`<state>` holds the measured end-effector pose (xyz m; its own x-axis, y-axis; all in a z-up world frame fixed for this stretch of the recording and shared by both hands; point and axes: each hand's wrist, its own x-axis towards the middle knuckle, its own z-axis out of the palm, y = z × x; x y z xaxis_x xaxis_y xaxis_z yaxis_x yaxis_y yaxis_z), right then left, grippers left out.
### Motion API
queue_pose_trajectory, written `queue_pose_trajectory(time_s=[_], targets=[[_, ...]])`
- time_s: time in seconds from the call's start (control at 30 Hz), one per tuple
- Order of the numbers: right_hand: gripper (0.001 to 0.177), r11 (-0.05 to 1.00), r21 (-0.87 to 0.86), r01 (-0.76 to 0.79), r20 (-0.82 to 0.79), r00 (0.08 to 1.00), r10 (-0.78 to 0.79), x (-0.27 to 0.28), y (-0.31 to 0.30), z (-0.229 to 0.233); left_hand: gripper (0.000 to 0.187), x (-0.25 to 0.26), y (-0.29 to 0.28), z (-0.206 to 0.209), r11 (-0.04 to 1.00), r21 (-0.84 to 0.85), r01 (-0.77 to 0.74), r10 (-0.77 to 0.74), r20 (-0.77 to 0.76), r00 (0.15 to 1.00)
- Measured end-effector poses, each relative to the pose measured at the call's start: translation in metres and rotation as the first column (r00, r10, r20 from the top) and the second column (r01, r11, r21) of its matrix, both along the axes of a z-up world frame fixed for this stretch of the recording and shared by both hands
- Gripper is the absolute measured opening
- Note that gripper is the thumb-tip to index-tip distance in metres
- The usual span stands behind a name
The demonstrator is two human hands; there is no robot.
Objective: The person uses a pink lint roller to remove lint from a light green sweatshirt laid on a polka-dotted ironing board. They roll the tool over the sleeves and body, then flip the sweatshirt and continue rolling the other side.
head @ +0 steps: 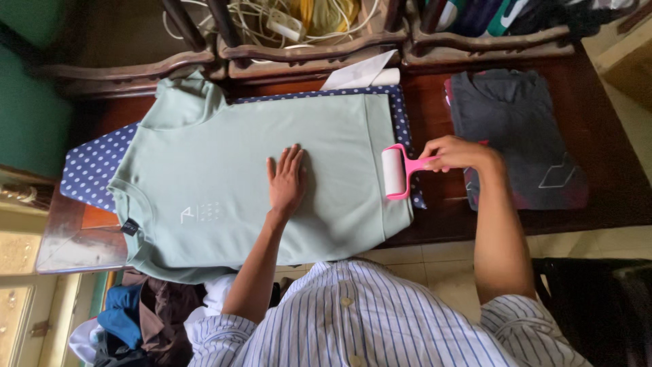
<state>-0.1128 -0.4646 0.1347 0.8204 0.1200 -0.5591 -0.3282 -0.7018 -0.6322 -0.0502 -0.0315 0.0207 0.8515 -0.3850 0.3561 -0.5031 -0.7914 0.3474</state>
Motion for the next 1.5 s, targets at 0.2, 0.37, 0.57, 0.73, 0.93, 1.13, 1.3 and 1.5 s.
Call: queue_pose_trajectory(time_s=[0.2, 0.37, 0.57, 0.73, 0.93, 1.13, 1.3, 1.5], targets=[[0.023, 0.931, 0.302, 0.207, 0.172, 0.948, -0.267, -0.053, -0.016, -0.052, 0.045, -0.001, -0.004, 0.006, 1.000, 0.003, -0.030, 0.030, -0.009, 1.000], [0.023, 0.817, 0.496, 0.295, 0.400, 0.757, -0.516, -0.045, 0.055, -0.120, 0.045, -0.004, -0.006, 0.011, 0.999, 0.007, -0.039, 0.039, -0.019, 0.999], [0.027, 0.624, 0.599, 0.502, 0.510, 0.361, -0.781, -0.009, 0.045, -0.183, 0.043, -0.008, -0.008, 0.018, 0.999, -0.014, -0.042, 0.042, -0.027, 0.999], [0.036, 0.586, 0.497, 0.640, 0.642, 0.183, -0.745, 0.005, 0.017, -0.227, 0.044, -0.009, -0.008, 0.020, 0.999, -0.008, -0.052, 0.052, -0.028, 0.998], [0.044, 0.506, 0.386, 0.772, 0.466, 0.310, -0.829, 0.018, 0.016, -0.239, 0.043, -0.008, -0.009, 0.017, 0.997, -0.031, -0.065, 0.064, -0.034, 0.997], [0.055, 0.595, -0.147, 0.790, 0.803, 0.447, -0.395, 0.000, 0.052, -0.185, 0.055, 0.010, 0.020, 0.000, 0.932, -0.289, -0.219, 0.186, -0.138, 0.973], [0.073, 0.856, -0.157, 0.493, 0.702, 0.665, -0.255, 0.002, 0.111, -0.118, 0.060, 0.021, 0.108, -0.017, 0.812, -0.224, -0.539, 0.534, -0.085, 0.841], [0.097, 0.853, -0.173, 0.492, 0.740, 0.636, -0.217, 0.021, 0.132, -0.132, 0.093, 0.031, 0.221, -0.014, 0.551, -0.125, -0.825, 0.834, 0.061, 0.548]])
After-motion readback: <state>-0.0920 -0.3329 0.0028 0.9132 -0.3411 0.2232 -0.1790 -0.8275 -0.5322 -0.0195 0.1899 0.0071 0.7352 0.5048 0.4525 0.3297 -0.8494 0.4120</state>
